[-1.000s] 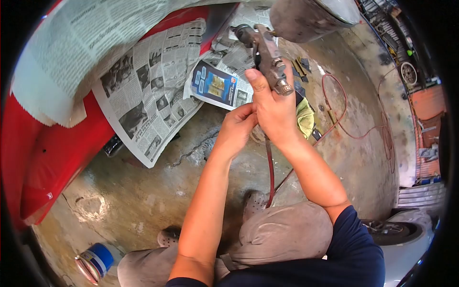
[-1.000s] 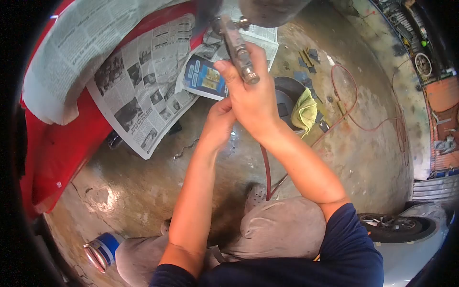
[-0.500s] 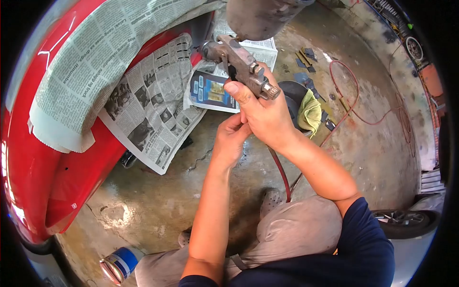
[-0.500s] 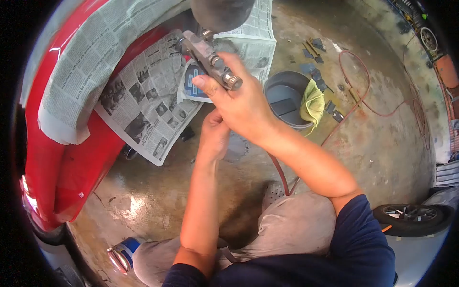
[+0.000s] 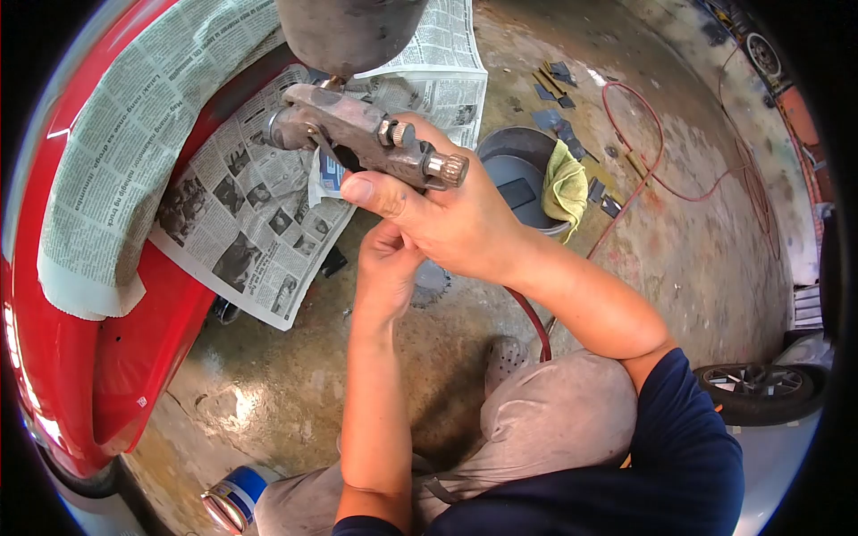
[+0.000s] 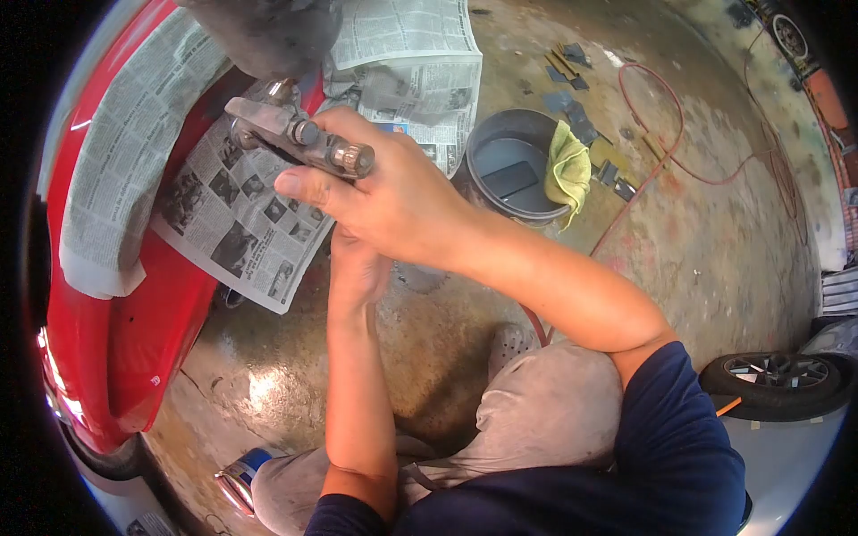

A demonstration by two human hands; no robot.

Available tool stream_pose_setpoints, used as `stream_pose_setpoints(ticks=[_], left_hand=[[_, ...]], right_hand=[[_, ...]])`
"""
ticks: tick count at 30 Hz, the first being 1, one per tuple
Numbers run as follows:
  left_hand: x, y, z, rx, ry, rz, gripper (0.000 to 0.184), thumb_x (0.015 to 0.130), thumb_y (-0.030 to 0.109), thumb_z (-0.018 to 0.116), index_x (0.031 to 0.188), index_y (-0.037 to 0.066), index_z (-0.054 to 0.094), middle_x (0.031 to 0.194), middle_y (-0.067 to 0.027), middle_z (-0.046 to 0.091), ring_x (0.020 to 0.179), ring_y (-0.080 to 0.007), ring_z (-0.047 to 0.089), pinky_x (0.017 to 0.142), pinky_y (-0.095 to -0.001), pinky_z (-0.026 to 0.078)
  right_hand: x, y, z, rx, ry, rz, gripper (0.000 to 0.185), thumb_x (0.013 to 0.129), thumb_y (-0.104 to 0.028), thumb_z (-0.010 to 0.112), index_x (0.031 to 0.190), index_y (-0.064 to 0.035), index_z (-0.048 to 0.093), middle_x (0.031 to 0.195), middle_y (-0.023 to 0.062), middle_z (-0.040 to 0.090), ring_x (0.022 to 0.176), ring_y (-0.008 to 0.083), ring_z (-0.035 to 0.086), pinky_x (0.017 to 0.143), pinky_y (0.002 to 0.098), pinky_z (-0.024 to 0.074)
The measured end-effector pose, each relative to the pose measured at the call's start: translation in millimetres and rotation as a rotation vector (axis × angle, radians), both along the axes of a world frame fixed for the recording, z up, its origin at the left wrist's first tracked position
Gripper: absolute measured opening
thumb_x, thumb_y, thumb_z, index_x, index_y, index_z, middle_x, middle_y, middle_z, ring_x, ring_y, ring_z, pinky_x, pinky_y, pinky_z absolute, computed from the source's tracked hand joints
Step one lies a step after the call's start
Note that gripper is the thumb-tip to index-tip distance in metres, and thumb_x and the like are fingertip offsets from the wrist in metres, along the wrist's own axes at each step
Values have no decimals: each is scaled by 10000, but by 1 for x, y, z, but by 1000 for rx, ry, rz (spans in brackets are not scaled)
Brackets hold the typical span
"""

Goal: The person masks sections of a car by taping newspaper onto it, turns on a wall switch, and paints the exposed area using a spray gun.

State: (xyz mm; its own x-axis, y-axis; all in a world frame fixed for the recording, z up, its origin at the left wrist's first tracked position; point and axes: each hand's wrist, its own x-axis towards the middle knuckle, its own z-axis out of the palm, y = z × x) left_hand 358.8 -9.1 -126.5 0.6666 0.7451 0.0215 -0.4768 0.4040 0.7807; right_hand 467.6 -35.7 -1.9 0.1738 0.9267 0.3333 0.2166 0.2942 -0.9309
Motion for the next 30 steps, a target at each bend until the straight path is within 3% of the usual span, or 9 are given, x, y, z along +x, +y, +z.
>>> stream_pose_setpoints(ticks=[3, 9, 13, 15, 19, 23, 30], left_hand=[[-1, 0, 2, 11, -17, 3, 382, 924, 101, 700, 1273, 22, 565, 1224, -68, 625, 1104, -176, 613, 943, -365, 506], [-2, 4, 1, -7, -27, -13, 432, 921, 116, 706, 1308, 19, 539, 1261, -73, 605, 1138, -169, 596, 949, -363, 507], [9, 4, 10, 5, -17, -17, 304, 921, 131, 711, 1184, 10, 621, 1119, -35, 665, 999, -112, 615, 877, -298, 496], [13, 5, 8, 2, -29, -42, 234, 920, 126, 710, 1115, 4, 662, 1052, -15, 689, 940, -84, 617, 850, -268, 487], [21, 8, 5, -6, -26, -92, 196, 915, 101, 700, 1083, 8, 664, 1027, -3, 683, 935, -82, 614, 854, -268, 487], [24, 8, 9, 18, -39, -102, 157, 922, 91, 682, 1057, 12, 667, 1004, 7, 678, 925, -79, 608, 848, -265, 481], [28, 9, 4, 15, -40, -100, 149, 937, 100, 671, 1058, 14, 675, 1002, 12, 677, 913, -73, 595, 841, -255, 466]], right_hand=[[2, -3, 9, -83, 7, 71, 387, 934, -273, 726, 1168, -1, 581, 953, 5, 613, 878, 53, 519, 781, 234, 458], [1, -1, 8, -108, 19, 69, 391, 937, -269, 723, 1172, -3, 558, 941, -3, 594, 852, 51, 504, 741, 224, 445], [5, 7, -12, 48, -26, -87, 476, 903, -390, 739, 1167, -43, 547, 802, 93, 701, 743, 127, 645, 682, 297, 505], [7, 2, -6, -12, 26, -125, 461, 911, -378, 731, 1163, -42, 542, 792, 90, 695, 738, 126, 640, 681, 291, 502], [11, 9, -16, 147, 39, -203, 441, 935, -342, 709, 1208, -38, 543, 824, 76, 689, 774, 100, 614, 702, 283, 502], [17, 4, -5, -2, 21, -156, 446, 936, -331, 711, 1224, -37, 540, 824, 63, 679, 758, 101, 587, 696, 280, 499], [12, 6, -15, 47, -60, -251, 471, 927, -332, 722, 1229, -22, 533, 852, 82, 671, 789, 113, 611, 702, 283, 502]])
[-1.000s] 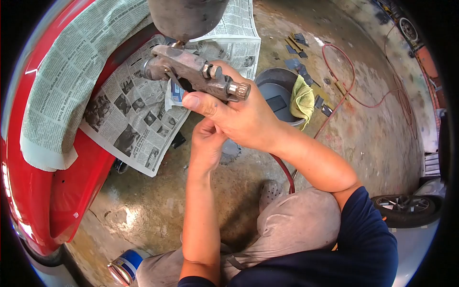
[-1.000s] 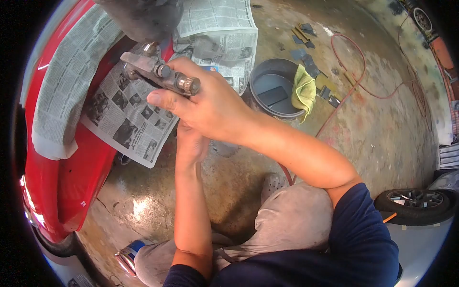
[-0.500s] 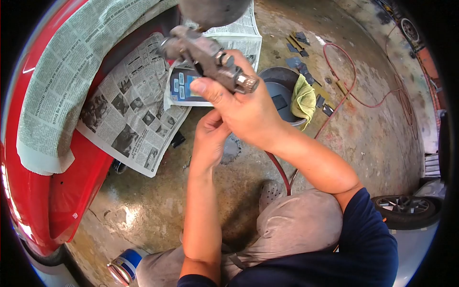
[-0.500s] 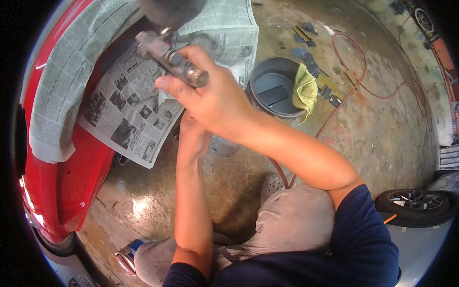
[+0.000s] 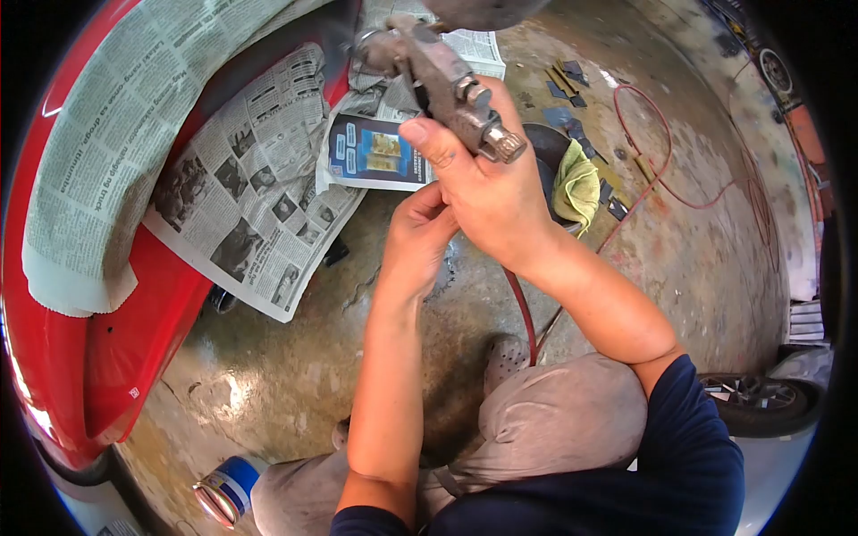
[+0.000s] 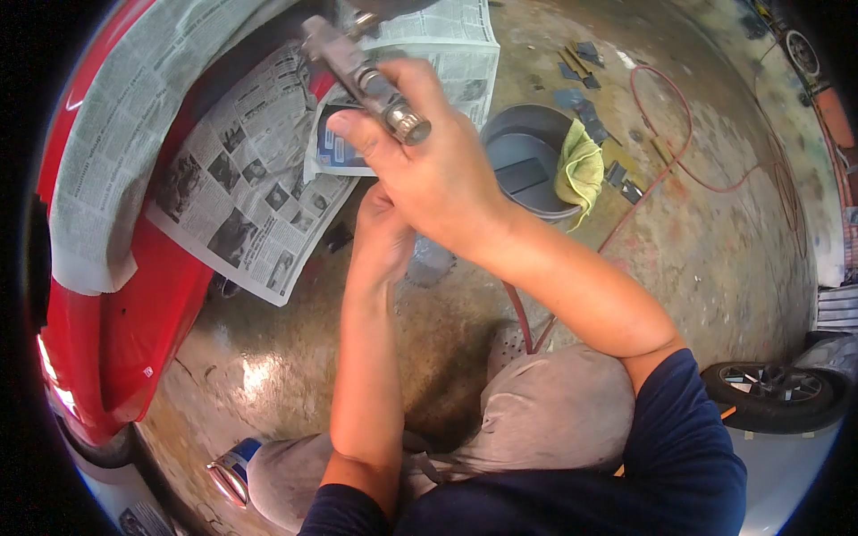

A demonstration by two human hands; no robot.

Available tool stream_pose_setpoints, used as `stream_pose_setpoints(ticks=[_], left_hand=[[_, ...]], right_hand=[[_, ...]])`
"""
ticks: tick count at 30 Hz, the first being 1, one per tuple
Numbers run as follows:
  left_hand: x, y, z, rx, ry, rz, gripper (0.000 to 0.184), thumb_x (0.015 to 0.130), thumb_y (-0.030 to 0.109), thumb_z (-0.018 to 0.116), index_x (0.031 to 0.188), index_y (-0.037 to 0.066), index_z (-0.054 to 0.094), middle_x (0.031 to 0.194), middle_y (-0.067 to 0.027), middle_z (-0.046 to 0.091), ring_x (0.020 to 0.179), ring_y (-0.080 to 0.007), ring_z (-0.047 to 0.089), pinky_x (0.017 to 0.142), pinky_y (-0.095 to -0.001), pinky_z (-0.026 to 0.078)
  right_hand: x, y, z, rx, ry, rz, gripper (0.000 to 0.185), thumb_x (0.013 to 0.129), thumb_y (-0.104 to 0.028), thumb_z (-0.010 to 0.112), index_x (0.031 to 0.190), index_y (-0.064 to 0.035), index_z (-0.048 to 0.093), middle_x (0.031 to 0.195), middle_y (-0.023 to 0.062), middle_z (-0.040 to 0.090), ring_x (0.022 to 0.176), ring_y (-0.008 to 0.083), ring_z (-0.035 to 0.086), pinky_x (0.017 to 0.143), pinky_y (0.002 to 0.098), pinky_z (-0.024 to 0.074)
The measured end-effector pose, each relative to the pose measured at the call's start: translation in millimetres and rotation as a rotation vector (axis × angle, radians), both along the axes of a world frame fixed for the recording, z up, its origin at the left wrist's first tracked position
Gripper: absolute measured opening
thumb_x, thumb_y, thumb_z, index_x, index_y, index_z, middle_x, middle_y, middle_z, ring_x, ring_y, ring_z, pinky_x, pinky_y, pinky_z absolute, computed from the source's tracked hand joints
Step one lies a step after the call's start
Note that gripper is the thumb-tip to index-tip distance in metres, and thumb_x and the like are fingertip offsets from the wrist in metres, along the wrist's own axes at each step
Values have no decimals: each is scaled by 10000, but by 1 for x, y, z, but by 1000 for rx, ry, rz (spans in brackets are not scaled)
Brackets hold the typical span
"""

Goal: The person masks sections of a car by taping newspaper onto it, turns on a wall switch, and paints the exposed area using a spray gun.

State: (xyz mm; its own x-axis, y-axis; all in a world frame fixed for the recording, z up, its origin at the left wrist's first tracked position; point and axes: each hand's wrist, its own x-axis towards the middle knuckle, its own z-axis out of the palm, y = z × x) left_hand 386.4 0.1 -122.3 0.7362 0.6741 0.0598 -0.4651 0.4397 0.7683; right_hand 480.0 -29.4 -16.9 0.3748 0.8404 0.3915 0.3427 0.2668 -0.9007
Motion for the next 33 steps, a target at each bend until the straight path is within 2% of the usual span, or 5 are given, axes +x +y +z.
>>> stream_pose_setpoints(ticks=[5, 12, 26, 29, 33], left_hand=[[3, 0, -2, -34, -1, -28, 160, 955, 125, 653, 1075, 23, 681, 1038, 14, 679, 943, -70, 589, 867, -261, 459], [15, -8, -7, -75, 33, 19, 184, 975, 137, 612, 1114, 43, 687, 1080, 10, 677, 979, -77, 583, 886, -263, 457], [19, -14, -25, -51, 27, -13, 233, 945, 101, 660, 1160, 13, 680, 1076, -18, 687, 996, -104, 613, 883, -266, 482], [20, -16, -21, -106, -1, 60, 156, 933, 87, 659, 1055, -7, 684, 1030, -63, 715, 948, -129, 645, 841, -301, 493], [19, -14, -31, -117, 51, 74, 212, 933, 85, 665, 1121, -13, 645, 1066, -65, 706, 962, -141, 650, 846, -306, 506]], right_hand=[[-2, 2, -7, 19, 31, 4, 507, 919, -338, 731, 1241, -4, 528, 956, 118, 677, 860, 143, 640, 755, 297, 519], [8, 10, -21, 130, -179, -16, 515, 915, -347, 733, 1241, -2, 534, 965, 131, 691, 857, 176, 658, 776, 317, 525], [12, -1, -13, -227, -121, -70, 462, 920, -350, 718, 1177, -5, 551, 698, 122, 638, 628, 164, 589, 616, 325, 491], [11, 1, -17, -159, -141, -72, 482, 919, -357, 714, 1204, -11, 536, 720, 147, 654, 644, 191, 635, 623, 333, 499], [7, 0, -12, -263, -149, -75, 491, 924, -376, 698, 1206, -19, 513, 773, 203, 675, 666, 314, 683, 631, 394, 511]])
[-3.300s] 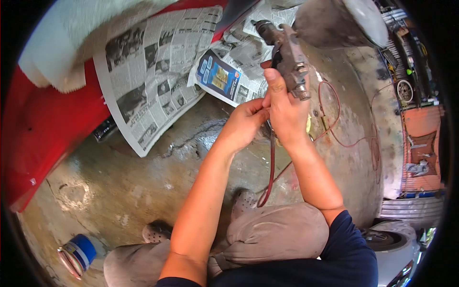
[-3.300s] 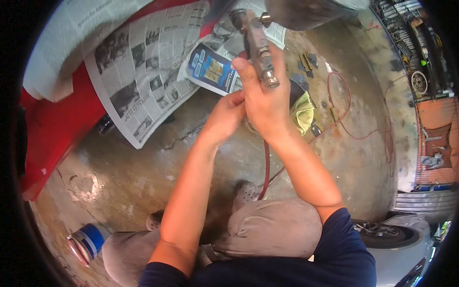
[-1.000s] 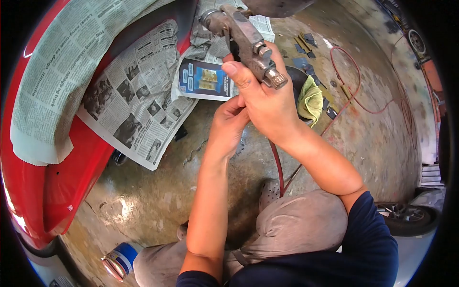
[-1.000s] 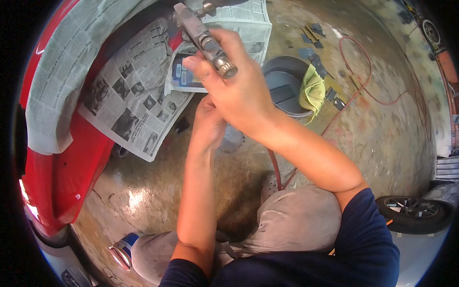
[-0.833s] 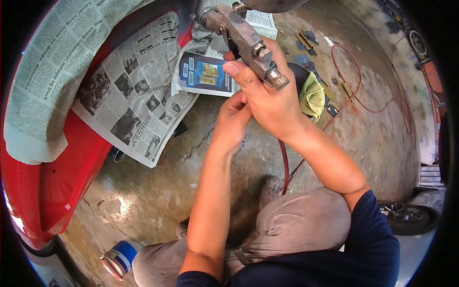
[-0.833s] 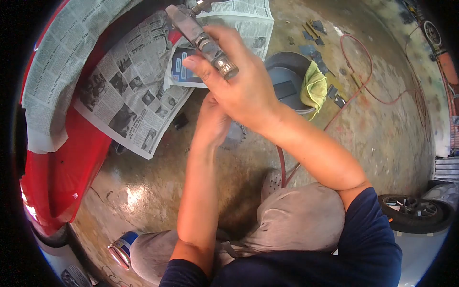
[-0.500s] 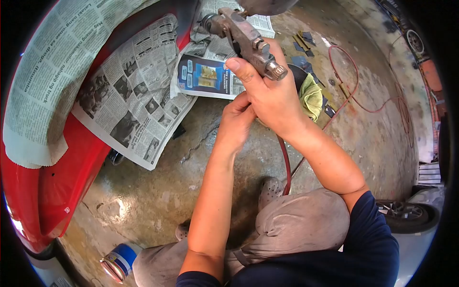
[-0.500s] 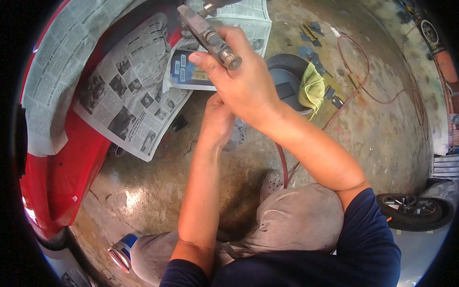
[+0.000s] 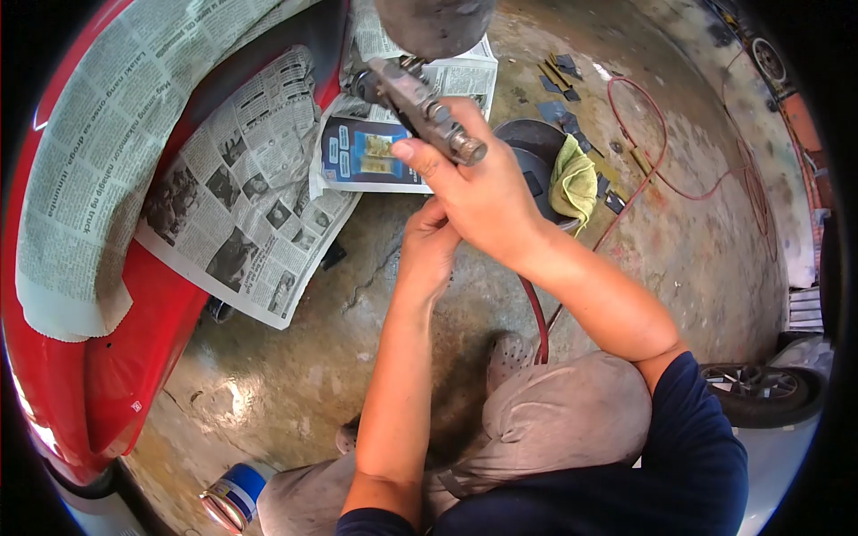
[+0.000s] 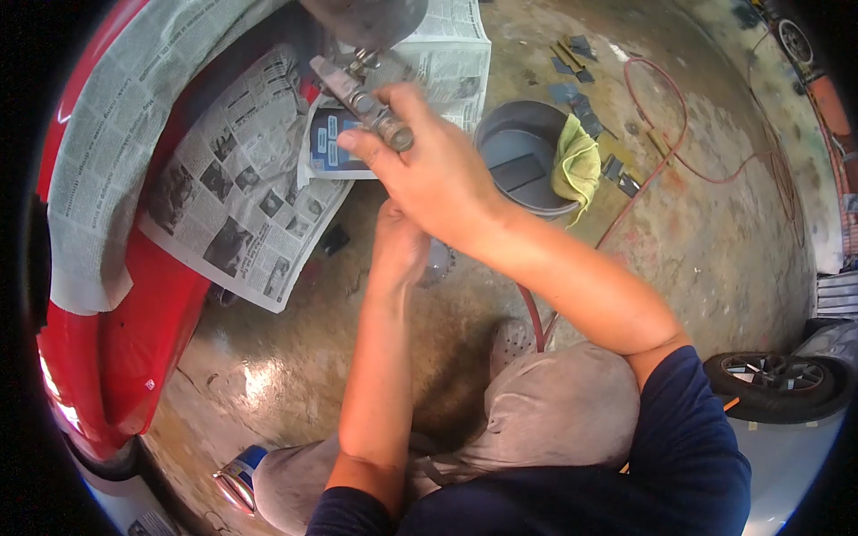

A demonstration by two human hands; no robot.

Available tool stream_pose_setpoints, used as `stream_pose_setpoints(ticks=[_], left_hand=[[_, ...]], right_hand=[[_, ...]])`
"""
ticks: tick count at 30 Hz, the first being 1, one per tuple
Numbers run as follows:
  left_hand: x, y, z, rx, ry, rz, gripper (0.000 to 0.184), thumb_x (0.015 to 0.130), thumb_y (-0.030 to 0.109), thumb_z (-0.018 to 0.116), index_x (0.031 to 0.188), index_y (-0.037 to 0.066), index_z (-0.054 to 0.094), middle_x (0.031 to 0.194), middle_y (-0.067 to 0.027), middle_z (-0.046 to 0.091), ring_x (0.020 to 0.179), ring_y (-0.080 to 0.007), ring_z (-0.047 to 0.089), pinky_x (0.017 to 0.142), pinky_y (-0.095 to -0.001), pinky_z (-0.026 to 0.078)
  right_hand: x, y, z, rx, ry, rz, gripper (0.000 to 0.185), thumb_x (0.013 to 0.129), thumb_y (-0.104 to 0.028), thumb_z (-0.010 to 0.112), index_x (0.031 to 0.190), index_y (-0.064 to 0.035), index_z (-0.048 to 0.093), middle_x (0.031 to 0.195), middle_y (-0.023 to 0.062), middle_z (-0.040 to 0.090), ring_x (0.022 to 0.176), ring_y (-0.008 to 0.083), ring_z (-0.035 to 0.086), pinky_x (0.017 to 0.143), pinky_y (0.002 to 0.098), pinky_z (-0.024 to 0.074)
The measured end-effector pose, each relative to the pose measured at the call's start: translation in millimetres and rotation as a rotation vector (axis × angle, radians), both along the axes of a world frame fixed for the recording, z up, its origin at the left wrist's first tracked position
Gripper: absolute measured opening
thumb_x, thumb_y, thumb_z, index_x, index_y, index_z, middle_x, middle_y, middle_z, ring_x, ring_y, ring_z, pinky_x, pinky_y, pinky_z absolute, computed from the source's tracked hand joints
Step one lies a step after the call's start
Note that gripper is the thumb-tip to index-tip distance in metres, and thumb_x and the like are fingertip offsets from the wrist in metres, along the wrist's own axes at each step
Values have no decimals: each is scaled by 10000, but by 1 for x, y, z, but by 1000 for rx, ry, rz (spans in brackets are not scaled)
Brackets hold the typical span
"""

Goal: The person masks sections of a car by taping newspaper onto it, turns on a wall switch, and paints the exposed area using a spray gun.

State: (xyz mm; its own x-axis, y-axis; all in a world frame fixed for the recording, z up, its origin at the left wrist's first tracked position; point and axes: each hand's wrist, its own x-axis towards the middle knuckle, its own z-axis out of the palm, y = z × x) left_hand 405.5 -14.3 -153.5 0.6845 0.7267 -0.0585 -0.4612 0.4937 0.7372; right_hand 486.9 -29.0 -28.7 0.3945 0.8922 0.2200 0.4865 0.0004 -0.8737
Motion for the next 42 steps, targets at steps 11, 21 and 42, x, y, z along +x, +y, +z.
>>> stream_pose_setpoints(ticks=[11, 21, 42], left_hand=[[-7, -6, -12, -5, 14, -38, 234, 914, 59, 681, 1137, 2, 634, 1077, -67, 711, 929, -134, 660, 832, -303, 513], [3, -2, 17, 44, 3, -25, 215, 941, 69, 642, 1139, -17, 632, 1047, -57, 694, 886, -116, 642, 795, -291, 515], [12, -10, 129, 270, -132, -289, 130, 991, 121, 594, 951, -3, 594, 1114, -17, 535, 922, -115, 555, 775, -276, 509]], right_hand=[[3, -3, 5, -154, 41, 69, 499, 938, -404, 658, 1215, -14, 516, 724, 221, 666, 681, 380, 676, 644, 423, 501], [-4, -11, 17, 129, -139, -36, 488, 932, -356, 684, 1248, -28, 509, 1036, 236, 681, 934, 446, 666, 776, 454, 525], [25, -42, 128, 160, 375, 12, 581, 958, -553, 594, 1161, -10, 635, 840, 42, 634, 444, 30, 467, 371, 200, 339]])
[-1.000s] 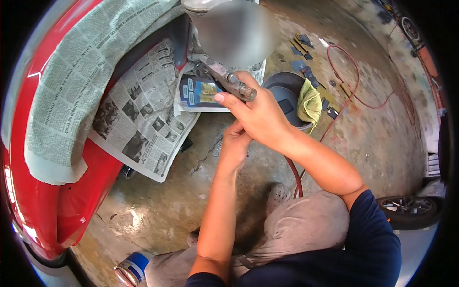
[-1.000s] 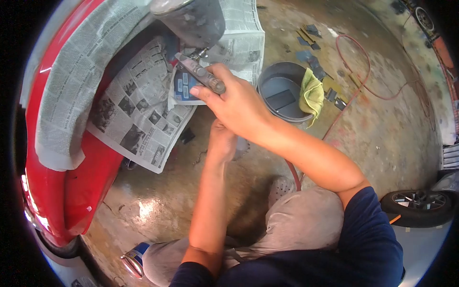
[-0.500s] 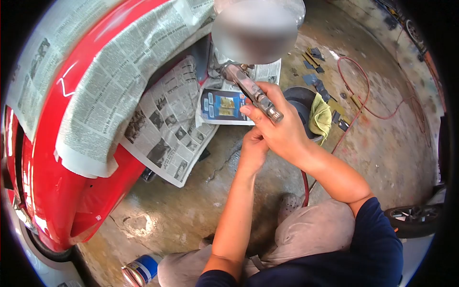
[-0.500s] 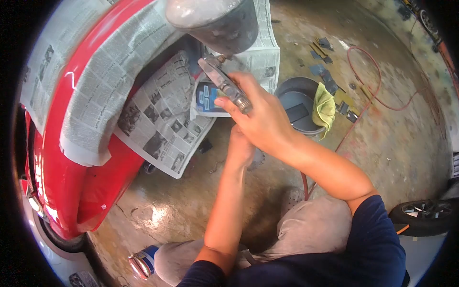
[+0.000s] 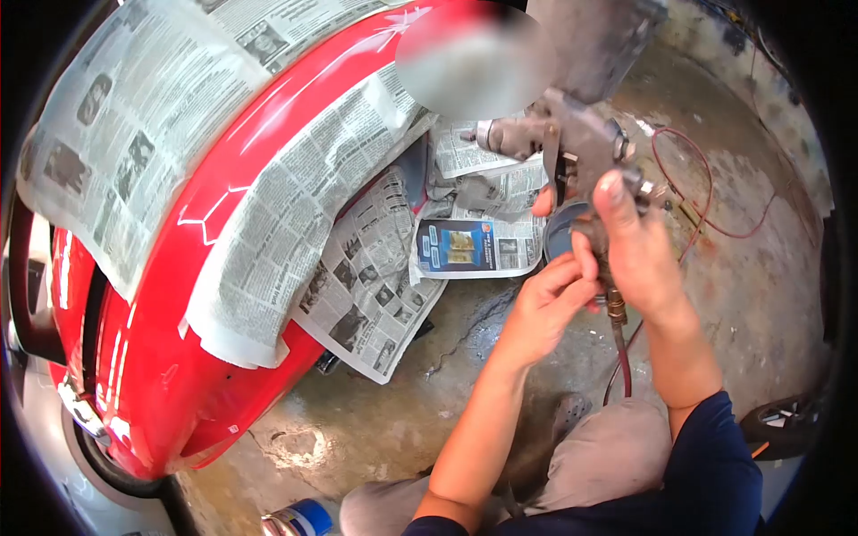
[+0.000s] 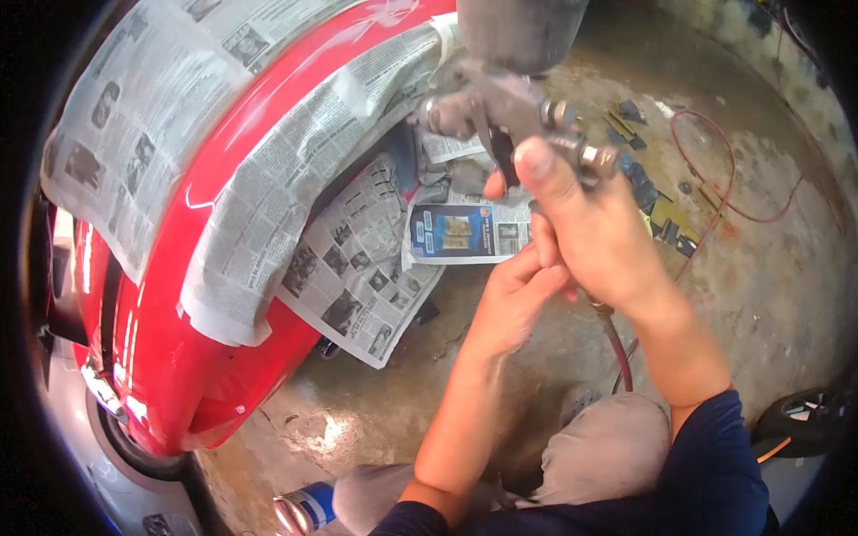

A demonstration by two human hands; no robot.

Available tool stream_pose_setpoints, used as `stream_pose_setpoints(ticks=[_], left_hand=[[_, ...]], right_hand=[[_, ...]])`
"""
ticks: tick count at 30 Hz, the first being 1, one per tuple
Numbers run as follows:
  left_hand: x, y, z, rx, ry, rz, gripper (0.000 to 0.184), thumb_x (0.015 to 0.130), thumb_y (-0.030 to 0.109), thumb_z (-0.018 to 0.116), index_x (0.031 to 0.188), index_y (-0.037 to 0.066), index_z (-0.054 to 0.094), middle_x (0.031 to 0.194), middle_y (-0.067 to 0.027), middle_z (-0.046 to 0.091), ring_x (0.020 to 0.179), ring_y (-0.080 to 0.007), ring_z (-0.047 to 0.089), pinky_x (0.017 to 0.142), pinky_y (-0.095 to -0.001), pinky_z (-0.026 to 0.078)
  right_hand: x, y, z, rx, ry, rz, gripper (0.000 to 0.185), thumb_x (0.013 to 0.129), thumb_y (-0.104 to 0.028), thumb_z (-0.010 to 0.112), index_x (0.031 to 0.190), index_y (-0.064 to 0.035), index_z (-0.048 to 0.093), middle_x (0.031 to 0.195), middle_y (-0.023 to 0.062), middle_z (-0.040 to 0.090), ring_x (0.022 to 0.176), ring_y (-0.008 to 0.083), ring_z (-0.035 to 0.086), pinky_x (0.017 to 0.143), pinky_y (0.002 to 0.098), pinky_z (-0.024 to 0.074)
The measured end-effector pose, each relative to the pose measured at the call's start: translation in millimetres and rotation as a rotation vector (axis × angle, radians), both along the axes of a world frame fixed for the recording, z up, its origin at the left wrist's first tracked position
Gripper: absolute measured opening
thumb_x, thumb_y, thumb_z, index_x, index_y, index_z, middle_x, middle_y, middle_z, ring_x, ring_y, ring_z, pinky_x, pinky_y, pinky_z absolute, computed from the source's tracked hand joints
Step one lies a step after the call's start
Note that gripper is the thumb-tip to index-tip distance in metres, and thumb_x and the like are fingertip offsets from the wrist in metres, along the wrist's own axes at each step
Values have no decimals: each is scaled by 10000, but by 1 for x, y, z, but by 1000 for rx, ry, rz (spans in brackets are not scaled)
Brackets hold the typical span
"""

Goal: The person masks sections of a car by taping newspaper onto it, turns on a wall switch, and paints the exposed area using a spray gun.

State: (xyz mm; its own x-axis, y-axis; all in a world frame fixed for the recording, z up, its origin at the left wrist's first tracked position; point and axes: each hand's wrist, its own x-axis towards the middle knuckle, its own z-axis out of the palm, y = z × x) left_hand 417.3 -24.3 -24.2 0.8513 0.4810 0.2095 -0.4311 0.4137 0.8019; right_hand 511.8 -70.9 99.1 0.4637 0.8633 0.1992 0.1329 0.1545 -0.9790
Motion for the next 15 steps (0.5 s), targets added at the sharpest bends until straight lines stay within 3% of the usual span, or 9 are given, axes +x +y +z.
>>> stream_pose_setpoints(ticks=[6, 8, 9, 15], left_hand=[[20, 7, 65, -65, 123, 17, 125, 984, 105, 596, 973, -7, 652, 1004, -19, 611, 864, -113, 576, 753, -276, 502], [24, 8, 86, -139, 149, 72, 110, 972, 102, 615, 991, 14, 678, 932, -18, 662, 815, -116, 585, 726, -265, 487], [23, 8, 95, -180, 175, 77, 115, 970, 105, 620, 1002, 14, 682, 943, -20, 665, 826, -115, 590, 724, -266, 487], [22, 15, 136, -203, 283, 49, 152, 974, 122, 637, 1089, 37, 690, 1020, -2, 673, 880, -110, 584, 731, -279, 462]], right_hand=[[9, 24, 68, -62, 63, -138, 614, 887, -612, 648, 912, 1, 670, 608, 9, 567, 435, 48, 448, 389, 227, 326], [19, 35, 86, -148, 81, -142, 610, 868, -607, 672, 900, 2, 670, 605, 5, 560, 443, 55, 445, 396, 235, 328], [33, 36, 90, -287, 38, -82, 571, 872, -577, 680, 895, -6, 669, 692, 9, 603, 472, 62, 467, 410, 235, 342], [42, 43, 135, -278, 188, 0, 552, 895, -561, 671, 999, -19, 652, 766, 24, 644, 512, 64, 505, 464, 255, 412]])
